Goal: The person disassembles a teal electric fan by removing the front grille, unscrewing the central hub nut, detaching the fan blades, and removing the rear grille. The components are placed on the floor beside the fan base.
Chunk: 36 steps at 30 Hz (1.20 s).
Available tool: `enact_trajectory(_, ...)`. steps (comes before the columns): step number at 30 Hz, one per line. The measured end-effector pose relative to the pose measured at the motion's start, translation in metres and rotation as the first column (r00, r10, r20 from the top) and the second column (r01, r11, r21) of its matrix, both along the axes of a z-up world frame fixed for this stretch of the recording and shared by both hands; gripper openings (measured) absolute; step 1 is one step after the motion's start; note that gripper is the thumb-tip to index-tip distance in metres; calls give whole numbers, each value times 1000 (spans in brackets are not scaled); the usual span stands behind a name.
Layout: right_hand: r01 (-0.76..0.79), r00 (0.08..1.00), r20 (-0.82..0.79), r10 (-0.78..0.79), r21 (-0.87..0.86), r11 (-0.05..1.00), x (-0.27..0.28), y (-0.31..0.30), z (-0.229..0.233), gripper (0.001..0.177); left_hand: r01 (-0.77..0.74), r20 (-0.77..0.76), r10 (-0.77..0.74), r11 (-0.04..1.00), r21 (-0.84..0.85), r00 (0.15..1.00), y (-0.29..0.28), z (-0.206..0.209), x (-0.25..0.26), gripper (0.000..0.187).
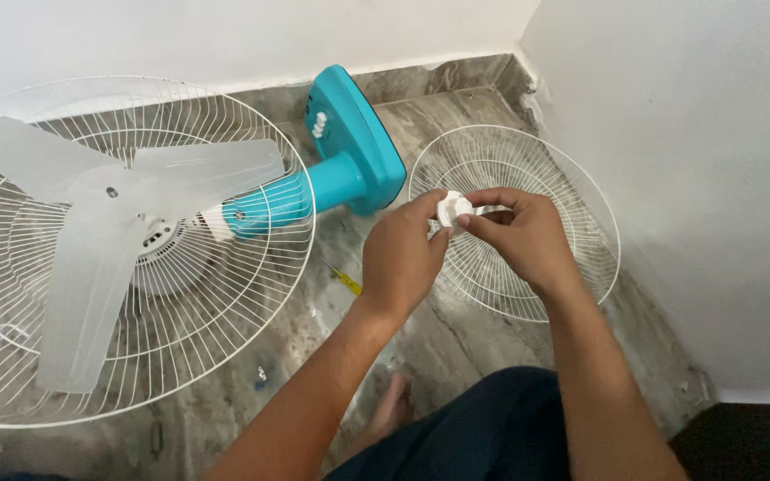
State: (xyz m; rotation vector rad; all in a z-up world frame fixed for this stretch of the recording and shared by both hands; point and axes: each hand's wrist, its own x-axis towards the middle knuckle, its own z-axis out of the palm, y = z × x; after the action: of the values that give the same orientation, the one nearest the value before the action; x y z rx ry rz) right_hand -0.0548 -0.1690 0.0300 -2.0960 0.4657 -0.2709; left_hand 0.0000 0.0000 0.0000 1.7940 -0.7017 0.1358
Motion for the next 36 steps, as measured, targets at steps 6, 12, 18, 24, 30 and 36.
enact_trajectory(6, -76, 995, -68, 78, 36, 996, 6, -1, -38, 32, -2, -187, 14, 998, 62, 982, -2, -32, -3, 37)
enact_trajectory(12, -123, 967, -237, 97, -96, 988, 11, -26, -80, 34, 29, -187, -7, 993, 117, 982, -16, -84, -5, 41)
enact_trajectory(18, -37, 981, -194, -9, -230, 973, 19, -68, -113, 42, -30, 80, 5, 949, 313, 997, -65, -121, 8, 47)
enact_trajectory(24, 178, 938, -250, -239, -244, 953, 15, -108, -145, 47, 67, -22, -64, 906, 419, 998, -111, -131, 20, 32)
enact_trajectory(30, 143, 880, -390, -271, -326, 934, 15, -113, -173, 47, 160, -80, -139, 822, 547, 987, -126, -143, 25, 23)
enact_trajectory(36, 118, 834, -441, -331, -442, 889, 20, -108, -177, 51, 114, 17, -135, 891, 439, 991, -116, -140, 23, 28)
